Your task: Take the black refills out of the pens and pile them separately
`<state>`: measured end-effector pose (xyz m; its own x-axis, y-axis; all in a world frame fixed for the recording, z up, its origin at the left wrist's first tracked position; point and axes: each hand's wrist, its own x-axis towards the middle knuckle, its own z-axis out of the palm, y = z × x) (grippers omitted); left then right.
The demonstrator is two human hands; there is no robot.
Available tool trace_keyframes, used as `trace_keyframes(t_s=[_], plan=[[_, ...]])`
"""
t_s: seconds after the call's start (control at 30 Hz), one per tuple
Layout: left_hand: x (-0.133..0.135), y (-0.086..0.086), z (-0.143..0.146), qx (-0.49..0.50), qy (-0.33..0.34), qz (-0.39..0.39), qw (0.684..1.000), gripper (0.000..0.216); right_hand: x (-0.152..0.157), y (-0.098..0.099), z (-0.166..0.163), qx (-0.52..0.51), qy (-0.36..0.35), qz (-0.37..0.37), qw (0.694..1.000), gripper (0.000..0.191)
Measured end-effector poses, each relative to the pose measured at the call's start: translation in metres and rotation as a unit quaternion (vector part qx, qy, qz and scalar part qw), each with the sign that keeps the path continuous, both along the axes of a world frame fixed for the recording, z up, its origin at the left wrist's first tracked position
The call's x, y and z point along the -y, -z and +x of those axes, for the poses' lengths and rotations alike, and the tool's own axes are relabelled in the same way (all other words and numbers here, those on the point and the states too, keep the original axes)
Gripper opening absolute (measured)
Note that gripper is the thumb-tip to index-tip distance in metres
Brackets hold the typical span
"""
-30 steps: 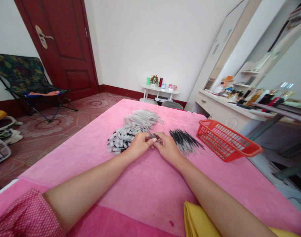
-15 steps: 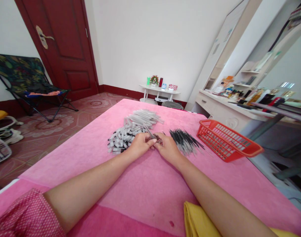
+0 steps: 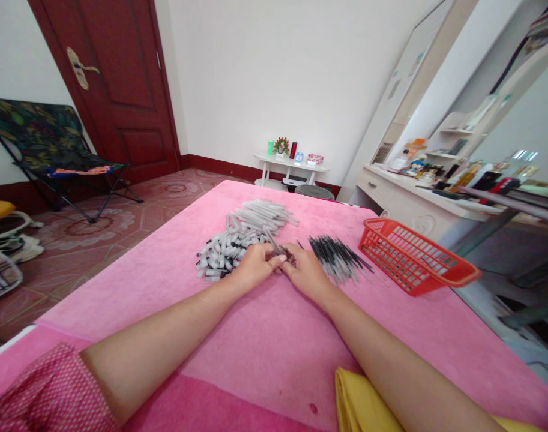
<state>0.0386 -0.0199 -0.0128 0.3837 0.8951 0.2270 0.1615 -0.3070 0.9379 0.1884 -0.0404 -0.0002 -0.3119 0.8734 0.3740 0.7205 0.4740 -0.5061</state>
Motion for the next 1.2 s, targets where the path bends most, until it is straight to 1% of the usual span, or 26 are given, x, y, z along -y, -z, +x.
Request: trace_keyframes(t_s=[0.17,0.47,0.67,0.73,0.83,0.93,1.03,1.13,1.2], plan=[[-0.001,0.002,0.0,-0.029,-0.004,0.023,0.999,0.016,0.001,-0.001,-0.001,0.019,-0.002,0.002,1.0,0.015],[-0.001,0.002,-0.001,-0.042,-0.007,0.032,0.999,0.017,0.001,-0.001,0.0,0.026,-0.003,0.002,1.0,0.015],[0.001,0.0,0.0,-0.031,-0.007,0.019,0.999,0.016,0.001,-0.001,-0.001,0.02,-0.007,0.001,1.0,0.015],[0.002,-0.002,0.0,-0.012,-0.006,0.005,1.0,0.016,0.001,-0.001,-0.001,0.018,-0.013,-0.001,1.0,0.016],[0.002,-0.005,-0.002,0.031,-0.02,-0.01,0.999,0.019,0.001,-0.004,0.002,0.014,-0.017,0.007,1.0,0.027],[-0.001,-0.006,-0.005,0.057,-0.068,-0.005,0.996,0.024,-0.002,-0.006,0.009,0.032,0.015,0.02,0.999,0.034],[-0.005,-0.006,-0.007,0.094,-0.098,-0.017,0.991,0.026,-0.007,-0.005,0.018,0.048,0.055,0.017,0.997,0.03],[-0.005,-0.007,-0.006,0.175,-0.098,-0.05,0.978,0.03,-0.012,0.0,0.024,0.051,0.068,0.021,0.996,0.027],[-0.001,-0.01,-0.006,0.255,-0.067,-0.084,0.961,0.03,-0.014,0.004,0.026,0.052,0.064,0.042,0.996,0.027]])
